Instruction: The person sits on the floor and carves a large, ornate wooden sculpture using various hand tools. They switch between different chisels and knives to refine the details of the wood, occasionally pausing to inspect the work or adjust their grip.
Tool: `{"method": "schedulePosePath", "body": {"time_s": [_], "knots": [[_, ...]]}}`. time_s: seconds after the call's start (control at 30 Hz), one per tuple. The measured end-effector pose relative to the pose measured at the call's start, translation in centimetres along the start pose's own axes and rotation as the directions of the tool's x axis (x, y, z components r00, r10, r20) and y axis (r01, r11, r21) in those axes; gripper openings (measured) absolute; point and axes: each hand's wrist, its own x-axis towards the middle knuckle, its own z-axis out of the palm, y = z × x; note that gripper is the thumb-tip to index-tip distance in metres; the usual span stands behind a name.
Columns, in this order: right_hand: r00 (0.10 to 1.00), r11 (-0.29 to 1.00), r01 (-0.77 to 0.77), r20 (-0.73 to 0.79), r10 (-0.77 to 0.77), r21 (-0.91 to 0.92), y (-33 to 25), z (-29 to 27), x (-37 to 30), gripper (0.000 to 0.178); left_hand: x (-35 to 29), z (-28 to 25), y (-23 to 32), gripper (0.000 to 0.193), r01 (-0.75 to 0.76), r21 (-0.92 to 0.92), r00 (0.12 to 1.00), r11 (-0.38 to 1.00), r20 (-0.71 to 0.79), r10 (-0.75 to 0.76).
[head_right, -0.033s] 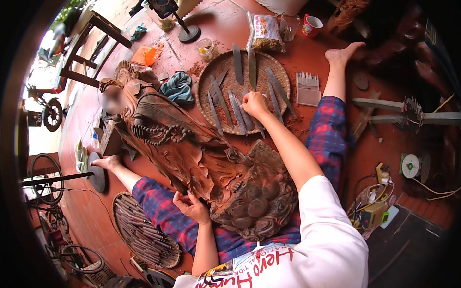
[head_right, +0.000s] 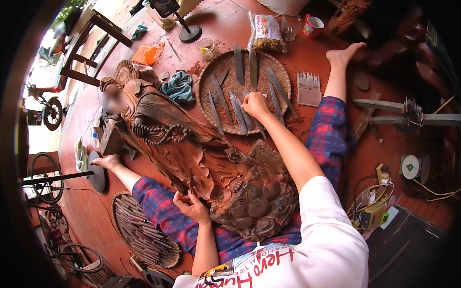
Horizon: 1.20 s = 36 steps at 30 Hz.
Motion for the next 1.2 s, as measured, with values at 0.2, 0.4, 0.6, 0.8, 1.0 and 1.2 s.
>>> {"method": "schedulePosePath", "body": {"time_s": [0.2,0.4,0.6,0.8,1.0,1.2], "knots": [[0.990,0.968,-0.126,-0.092,0.108,-0.218,-1.2,-1.1,-0.1,0.031,-0.1,0.1,0.3,0.026,0.002,0.011,1.000,1.000,-0.010,-0.002],[0.969,0.941,-0.208,0.073,0.235,-0.266,0.4,-2.7,1.3,0.044,-0.1,0.8,0.8,0.026,0.023,-0.030,1.000,0.999,0.002,-0.023],[0.951,0.918,0.278,-0.214,-0.222,0.282,-6.3,-11.5,-5.3,0.020,0.7,-0.2,2.4,0.024,0.160,-0.382,0.981,0.910,-0.045,-0.191],[0.548,0.539,0.836,-0.200,-0.812,0.106,-17.1,-15.5,-23.6,0.029,-0.3,-2.9,6.4,0.058,-0.079,-0.481,0.956,0.873,0.212,0.203],[0.122,0.146,0.982,0.182,-0.976,0.123,-19.0,-8.6,-31.2,0.030,1.5,-4.0,8.4,0.029,-0.433,-0.396,0.847,0.810,0.127,0.516],[0.316,0.352,0.900,0.171,-0.933,0.257,-20.4,-7.3,-30.3,0.042,2.5,-4.0,7.4,0.026,-0.531,-0.335,0.806,0.778,0.085,0.586]]}}
